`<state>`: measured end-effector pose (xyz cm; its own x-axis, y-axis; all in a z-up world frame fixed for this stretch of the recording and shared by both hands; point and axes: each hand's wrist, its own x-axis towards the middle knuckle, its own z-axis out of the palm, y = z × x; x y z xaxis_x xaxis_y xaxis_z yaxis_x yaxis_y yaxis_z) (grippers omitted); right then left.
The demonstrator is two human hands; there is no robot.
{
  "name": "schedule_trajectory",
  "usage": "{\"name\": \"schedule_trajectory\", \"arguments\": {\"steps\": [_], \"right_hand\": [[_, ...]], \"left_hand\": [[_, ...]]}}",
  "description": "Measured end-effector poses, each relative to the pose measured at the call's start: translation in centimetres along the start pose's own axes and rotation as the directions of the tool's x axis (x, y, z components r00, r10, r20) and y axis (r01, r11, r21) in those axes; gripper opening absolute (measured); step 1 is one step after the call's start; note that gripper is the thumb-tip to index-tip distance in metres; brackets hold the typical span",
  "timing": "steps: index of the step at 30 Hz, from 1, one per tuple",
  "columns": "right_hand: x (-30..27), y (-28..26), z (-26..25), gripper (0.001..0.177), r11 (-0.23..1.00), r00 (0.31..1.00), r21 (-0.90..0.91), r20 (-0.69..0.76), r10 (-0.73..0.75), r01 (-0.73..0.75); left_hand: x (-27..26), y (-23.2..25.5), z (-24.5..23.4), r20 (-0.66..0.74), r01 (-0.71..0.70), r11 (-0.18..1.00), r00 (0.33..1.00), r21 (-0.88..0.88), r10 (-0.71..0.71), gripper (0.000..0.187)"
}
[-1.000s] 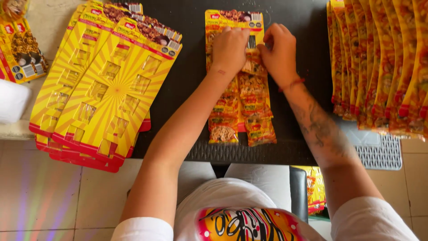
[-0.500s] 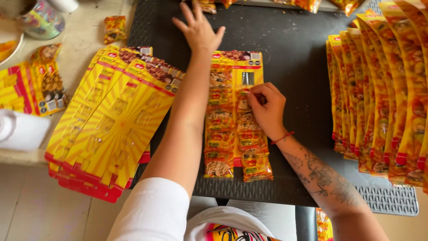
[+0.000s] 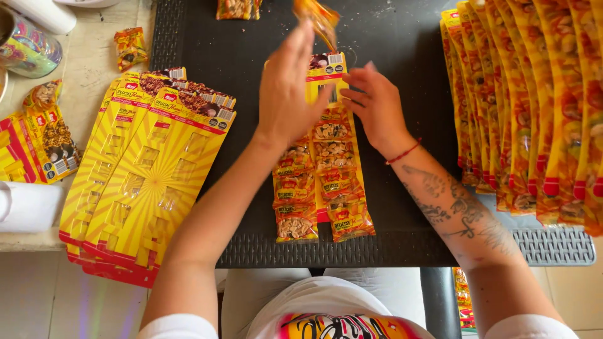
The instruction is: The person places small snack packets into the clear windows of yellow and red cardboard backing cards. They pick up packets from a pile on the table and insert them one by one into the slots, then stack the completed cards.
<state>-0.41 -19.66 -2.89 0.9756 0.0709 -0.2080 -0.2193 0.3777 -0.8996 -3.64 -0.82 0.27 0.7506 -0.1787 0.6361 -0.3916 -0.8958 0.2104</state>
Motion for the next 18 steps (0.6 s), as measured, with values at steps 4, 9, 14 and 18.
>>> {"name": "schedule_trajectory", "arguments": {"steps": [4,9,14,18], "right_hand": [[-1.0,-2.9,-0.5,0.030,0.975,0.962,0.219,0.256,-0.099,0.042],[-1.7,-2.8,-0.4,0.013,0.986,0.955,0.107,0.255,-0.151,0.128],[-2.6,-0.8,0.7,0.012,0.912,0.881,-0.109,0.325,-0.343,0.396],[-0.8,1.9,-0.5,0.021,0.932,0.927,-0.124,0.211,-0.311,0.341]], "left_hand": [[-3.1,4.0,-2.2,0.096,-0.162,0.984,0.981,-0.079,0.169,0.056],[-3.6,5.1,-3.6,-0.046,0.138,0.689,0.969,-0.712,-0.242,0.027],[-4.7,2.5,-0.8,0.225,0.352,0.375,0.913,-0.858,-0.341,0.047],[-5.2,1.4,0.2,0.494,0.552,0.217,0.826,-0.805,-0.271,0.045]]}}
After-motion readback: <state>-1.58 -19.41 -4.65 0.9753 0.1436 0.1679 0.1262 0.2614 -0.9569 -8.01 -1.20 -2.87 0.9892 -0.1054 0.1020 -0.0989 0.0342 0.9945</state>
